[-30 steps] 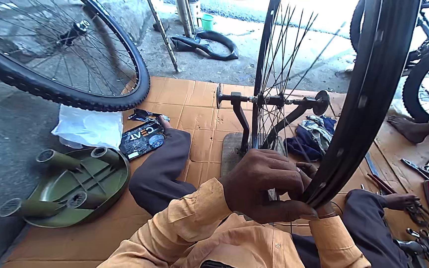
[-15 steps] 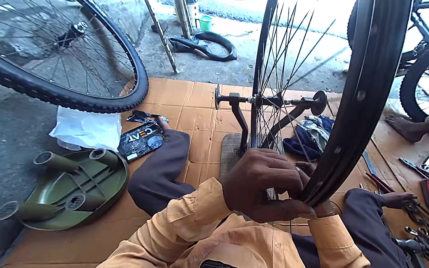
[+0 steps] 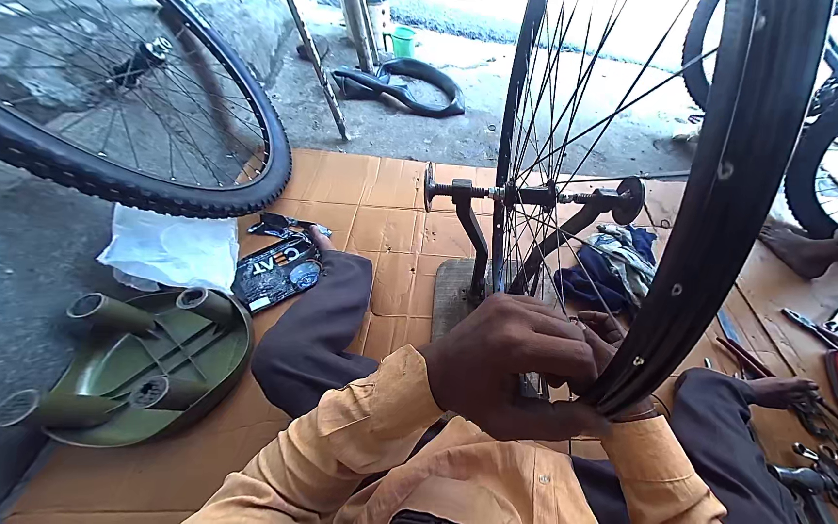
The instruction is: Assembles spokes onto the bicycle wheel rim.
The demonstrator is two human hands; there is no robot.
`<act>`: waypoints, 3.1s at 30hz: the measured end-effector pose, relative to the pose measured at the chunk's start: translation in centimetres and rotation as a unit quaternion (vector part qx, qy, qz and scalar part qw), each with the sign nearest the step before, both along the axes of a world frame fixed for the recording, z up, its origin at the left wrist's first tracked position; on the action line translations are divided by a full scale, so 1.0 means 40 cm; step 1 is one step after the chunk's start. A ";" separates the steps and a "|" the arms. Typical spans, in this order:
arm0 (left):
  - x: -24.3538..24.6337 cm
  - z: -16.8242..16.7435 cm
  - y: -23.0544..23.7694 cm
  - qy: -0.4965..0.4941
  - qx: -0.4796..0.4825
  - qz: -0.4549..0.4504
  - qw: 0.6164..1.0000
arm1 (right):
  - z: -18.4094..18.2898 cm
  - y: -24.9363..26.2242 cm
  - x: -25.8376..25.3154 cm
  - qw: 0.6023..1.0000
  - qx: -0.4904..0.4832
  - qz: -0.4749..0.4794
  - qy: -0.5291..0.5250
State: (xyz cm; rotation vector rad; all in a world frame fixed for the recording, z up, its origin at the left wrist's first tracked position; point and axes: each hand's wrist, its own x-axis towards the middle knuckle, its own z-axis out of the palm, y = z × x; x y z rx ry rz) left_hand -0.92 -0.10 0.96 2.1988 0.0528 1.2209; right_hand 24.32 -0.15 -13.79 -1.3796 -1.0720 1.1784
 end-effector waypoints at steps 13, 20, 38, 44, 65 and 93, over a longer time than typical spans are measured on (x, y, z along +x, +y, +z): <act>-0.005 -0.289 0.035 0.136 -0.535 0.177 0.815 | 0.044 -0.033 -0.025 0.998 0.019 0.060 -0.013; -0.013 -0.257 0.044 0.149 -0.512 0.203 0.821 | 0.039 -0.055 -0.039 0.980 -0.010 0.182 -0.080; -0.020 -0.372 0.035 0.124 -0.472 0.147 0.860 | 0.038 -0.065 -0.147 0.977 -0.024 0.176 -0.121; -0.034 -0.385 0.049 0.217 -0.415 0.107 0.877 | 0.051 -0.071 -0.146 0.976 0.001 0.188 -0.111; -0.033 -0.369 0.032 0.301 -0.349 0.218 0.860 | 0.075 -0.064 -0.145 0.970 -0.002 0.197 -0.143; -0.038 -0.373 0.034 0.297 -0.383 0.197 0.853 | 0.042 -0.053 -0.129 0.973 -0.034 0.210 -0.087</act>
